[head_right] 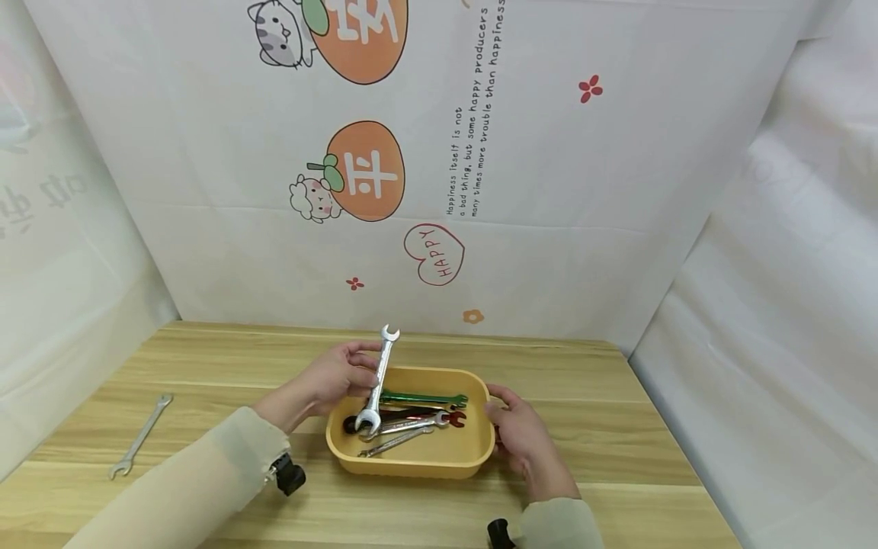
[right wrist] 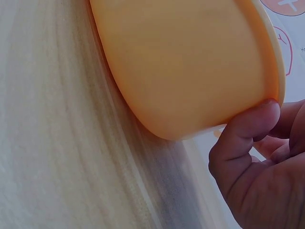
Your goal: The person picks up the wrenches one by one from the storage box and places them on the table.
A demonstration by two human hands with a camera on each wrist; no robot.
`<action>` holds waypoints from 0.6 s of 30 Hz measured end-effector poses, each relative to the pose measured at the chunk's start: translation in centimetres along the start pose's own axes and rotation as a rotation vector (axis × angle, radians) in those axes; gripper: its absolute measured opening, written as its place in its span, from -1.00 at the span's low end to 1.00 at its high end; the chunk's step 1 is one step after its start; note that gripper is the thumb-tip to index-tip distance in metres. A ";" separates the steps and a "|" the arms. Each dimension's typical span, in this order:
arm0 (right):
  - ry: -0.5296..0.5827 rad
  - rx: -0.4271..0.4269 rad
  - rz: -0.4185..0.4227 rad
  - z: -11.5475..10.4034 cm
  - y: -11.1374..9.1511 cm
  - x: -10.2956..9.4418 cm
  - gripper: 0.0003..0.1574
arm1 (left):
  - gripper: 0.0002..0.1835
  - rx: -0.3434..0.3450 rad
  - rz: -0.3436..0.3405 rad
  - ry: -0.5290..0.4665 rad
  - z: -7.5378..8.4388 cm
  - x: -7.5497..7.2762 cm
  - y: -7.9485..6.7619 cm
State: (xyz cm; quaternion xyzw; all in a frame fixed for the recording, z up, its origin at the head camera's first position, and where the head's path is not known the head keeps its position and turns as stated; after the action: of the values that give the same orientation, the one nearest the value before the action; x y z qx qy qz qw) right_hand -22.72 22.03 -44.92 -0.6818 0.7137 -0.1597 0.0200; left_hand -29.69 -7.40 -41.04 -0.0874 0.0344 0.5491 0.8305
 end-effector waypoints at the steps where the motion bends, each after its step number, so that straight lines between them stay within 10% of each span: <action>1: 0.003 0.002 -0.001 0.0 0.0 0.0 -0.47 | -0.29 -0.003 0.007 0.002 0.1 -0.4 -0.1; 18: -0.004 0.004 0.016 0.2 0.2 0.0 -0.48 | -0.25 -0.027 0.117 0.073 -1.7 -9.2 -3.8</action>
State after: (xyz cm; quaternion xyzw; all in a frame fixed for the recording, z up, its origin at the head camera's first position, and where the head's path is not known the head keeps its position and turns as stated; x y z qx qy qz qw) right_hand -22.87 22.01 -45.13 -0.6763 0.7188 -0.1593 0.0240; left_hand -29.74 -17.53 -40.92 -0.1167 0.0624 0.5935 0.7939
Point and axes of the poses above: each hand's wrist, its own y-axis towards the middle knuckle, its own x-axis out of the palm, z = x × y, the point moved 3 cm from there along y, towards the middle knuckle, and after that the axes turned 13 degrees about y, right-handed, at the moved point
